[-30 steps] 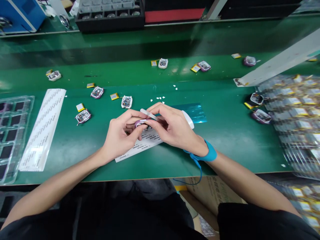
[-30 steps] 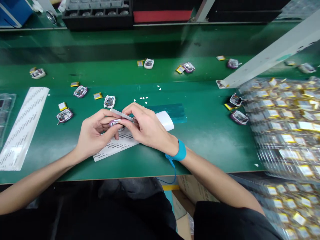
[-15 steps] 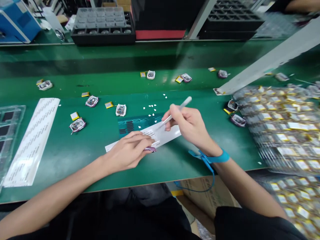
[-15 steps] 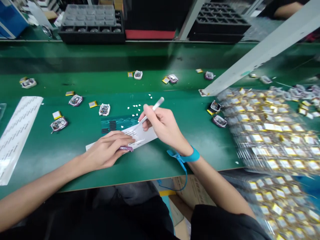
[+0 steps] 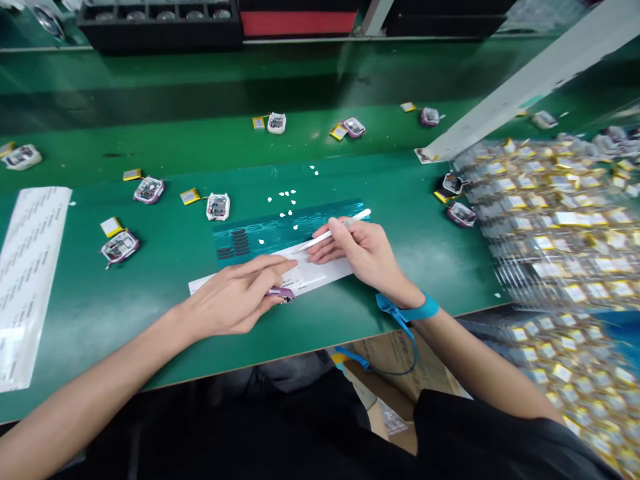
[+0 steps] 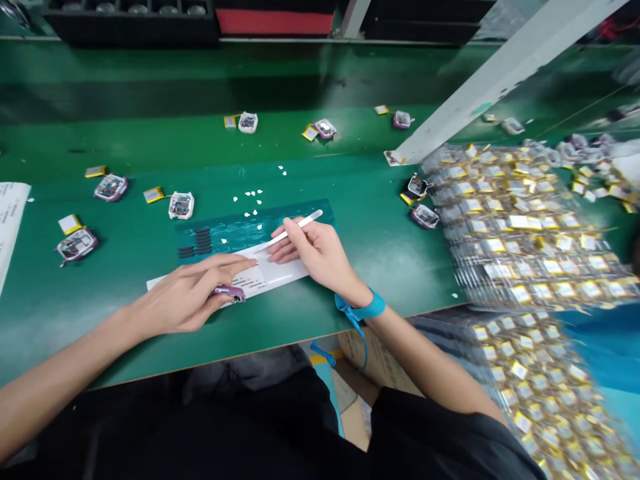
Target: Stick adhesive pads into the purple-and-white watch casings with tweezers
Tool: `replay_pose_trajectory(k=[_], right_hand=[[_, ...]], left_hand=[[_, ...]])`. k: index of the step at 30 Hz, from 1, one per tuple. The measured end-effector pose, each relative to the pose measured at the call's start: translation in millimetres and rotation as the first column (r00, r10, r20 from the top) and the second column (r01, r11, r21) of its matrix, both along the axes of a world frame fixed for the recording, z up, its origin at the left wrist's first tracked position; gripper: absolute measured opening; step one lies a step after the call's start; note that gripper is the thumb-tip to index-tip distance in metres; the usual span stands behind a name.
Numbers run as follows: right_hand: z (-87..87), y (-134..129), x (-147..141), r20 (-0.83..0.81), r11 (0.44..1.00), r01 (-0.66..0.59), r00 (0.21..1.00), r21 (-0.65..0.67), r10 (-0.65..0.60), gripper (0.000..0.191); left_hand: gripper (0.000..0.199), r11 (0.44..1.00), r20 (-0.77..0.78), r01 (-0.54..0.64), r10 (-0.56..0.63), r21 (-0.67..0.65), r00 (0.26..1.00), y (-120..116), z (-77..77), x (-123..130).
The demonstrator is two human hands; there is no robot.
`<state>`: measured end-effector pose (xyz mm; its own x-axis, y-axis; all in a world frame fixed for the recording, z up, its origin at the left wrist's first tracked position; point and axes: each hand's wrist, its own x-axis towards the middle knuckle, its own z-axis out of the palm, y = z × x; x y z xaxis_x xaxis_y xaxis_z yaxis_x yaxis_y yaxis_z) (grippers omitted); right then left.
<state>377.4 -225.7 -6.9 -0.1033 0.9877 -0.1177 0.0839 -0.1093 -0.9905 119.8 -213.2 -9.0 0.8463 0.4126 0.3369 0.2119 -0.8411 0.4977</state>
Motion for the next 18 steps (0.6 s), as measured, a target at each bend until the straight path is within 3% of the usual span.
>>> replay_pose_trajectory(k=[6, 11, 13, 15, 18], right_hand=[[-0.7, 3.0, 8.0, -0.049, 0.998, -0.056, 0.997, -0.032, 0.054, 0.039], [5.6, 5.9, 7.6, -0.117, 0.993, 0.111, 0.987, -0.027, -0.113, 0.043], [14.0, 3.6, 2.7, -0.137, 0.983, 0.180, 0.975, 0.033, -0.174, 0.041], [24.9, -0.6, -5.4, -0.150, 0.967, 0.229, 0.966, 0.114, -0.211, 0.035], [39.8, -6.5, -22.2, -0.139, 0.949, 0.238, 0.967, 0.207, -0.212, 0.032]], left_hand=[[0.016, 0.998, -0.047, -0.068, 0.068, 0.008, 0.997, -0.4, -0.8, 1.2], [0.018, 0.991, 0.065, -0.119, 0.122, -0.056, 0.990, -4.9, -2.0, 2.5], [0.015, 0.967, 0.167, -0.196, 0.223, -0.164, 0.961, -7.8, 4.3, 3.4], [0.012, 0.893, 0.240, -0.277, 0.373, -0.356, 0.896, -9.7, 13.7, 4.7], [0.019, 0.698, 0.216, -0.280, 0.533, -0.659, 0.818, -9.1, 26.7, 6.8]])
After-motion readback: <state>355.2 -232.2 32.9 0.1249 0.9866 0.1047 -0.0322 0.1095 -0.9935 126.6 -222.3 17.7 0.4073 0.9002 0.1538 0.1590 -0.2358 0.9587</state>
